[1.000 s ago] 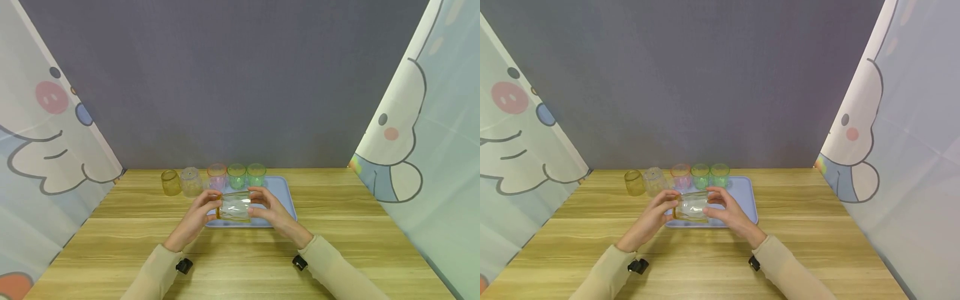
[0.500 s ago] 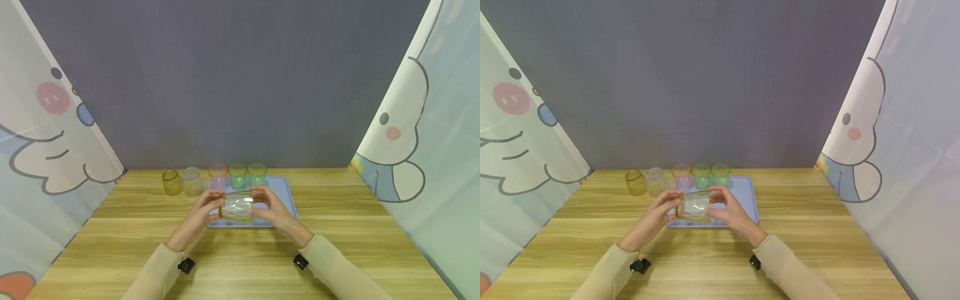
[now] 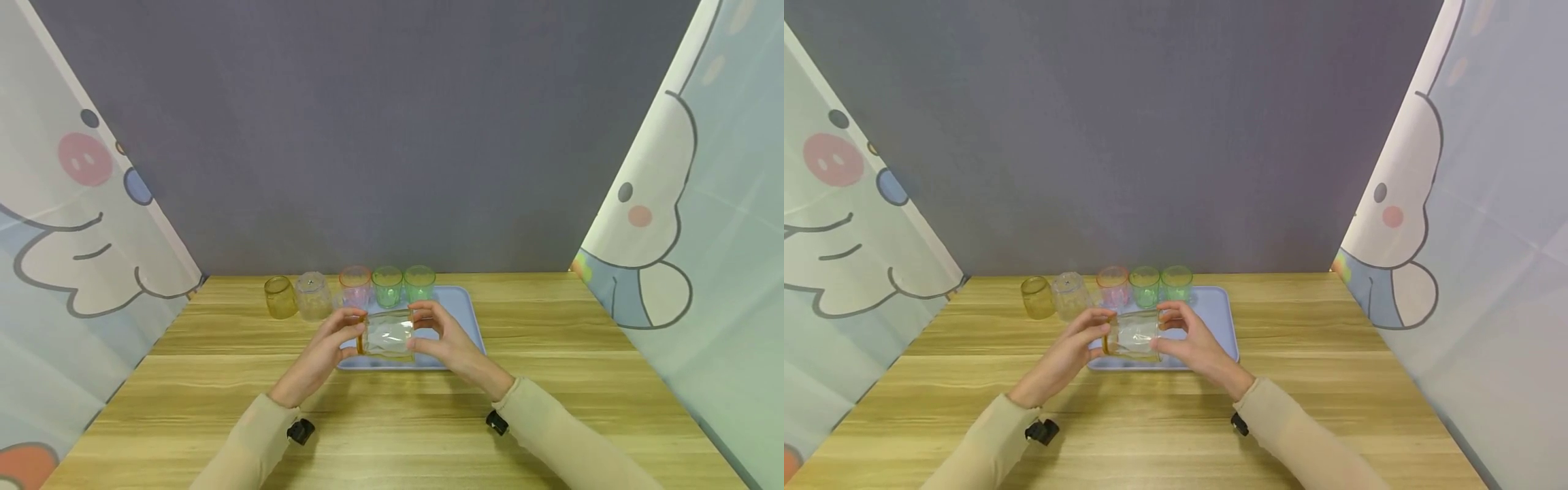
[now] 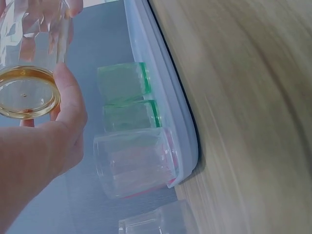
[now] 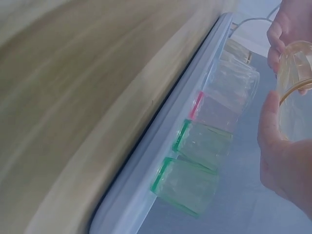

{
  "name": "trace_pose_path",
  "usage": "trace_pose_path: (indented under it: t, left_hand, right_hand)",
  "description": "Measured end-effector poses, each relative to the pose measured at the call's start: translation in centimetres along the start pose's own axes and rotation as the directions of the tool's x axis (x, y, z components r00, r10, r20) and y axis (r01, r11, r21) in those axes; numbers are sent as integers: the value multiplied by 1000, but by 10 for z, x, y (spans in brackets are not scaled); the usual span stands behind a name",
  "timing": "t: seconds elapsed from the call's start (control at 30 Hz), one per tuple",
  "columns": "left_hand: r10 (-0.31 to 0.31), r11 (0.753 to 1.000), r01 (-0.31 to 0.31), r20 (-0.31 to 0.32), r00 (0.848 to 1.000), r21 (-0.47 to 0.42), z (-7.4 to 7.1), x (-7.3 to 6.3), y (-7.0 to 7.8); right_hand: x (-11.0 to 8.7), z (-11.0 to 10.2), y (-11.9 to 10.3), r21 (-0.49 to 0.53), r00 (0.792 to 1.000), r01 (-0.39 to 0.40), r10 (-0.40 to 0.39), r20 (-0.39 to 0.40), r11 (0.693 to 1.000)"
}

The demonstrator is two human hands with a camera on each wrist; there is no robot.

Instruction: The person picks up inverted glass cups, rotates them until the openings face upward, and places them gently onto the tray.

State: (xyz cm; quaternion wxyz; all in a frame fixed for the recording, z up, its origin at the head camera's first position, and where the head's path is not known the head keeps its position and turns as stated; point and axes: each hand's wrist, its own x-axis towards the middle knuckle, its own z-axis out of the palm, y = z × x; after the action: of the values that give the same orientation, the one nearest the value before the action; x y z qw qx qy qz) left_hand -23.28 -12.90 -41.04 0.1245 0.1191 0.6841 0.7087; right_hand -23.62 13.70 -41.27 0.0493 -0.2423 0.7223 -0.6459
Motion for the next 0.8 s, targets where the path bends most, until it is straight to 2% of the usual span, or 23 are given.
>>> trace_pose_path:
  t: [0.37, 0.63, 0.8]
  left_hand:
    - [-2, 996, -1, 41, 999, 88, -4, 3, 11]
    - [51, 989, -55, 36, 998, 141, -6, 5, 18]
    - [107, 968, -107, 10, 994, 228, -6, 4, 22]
  right_hand:
    - [5, -6, -6, -57, 999, 43, -43, 11, 997]
    - [7, -13, -9, -103, 998, 49, -46, 40, 993]
    - [7, -16, -10, -136, 999, 14, -7, 53, 991]
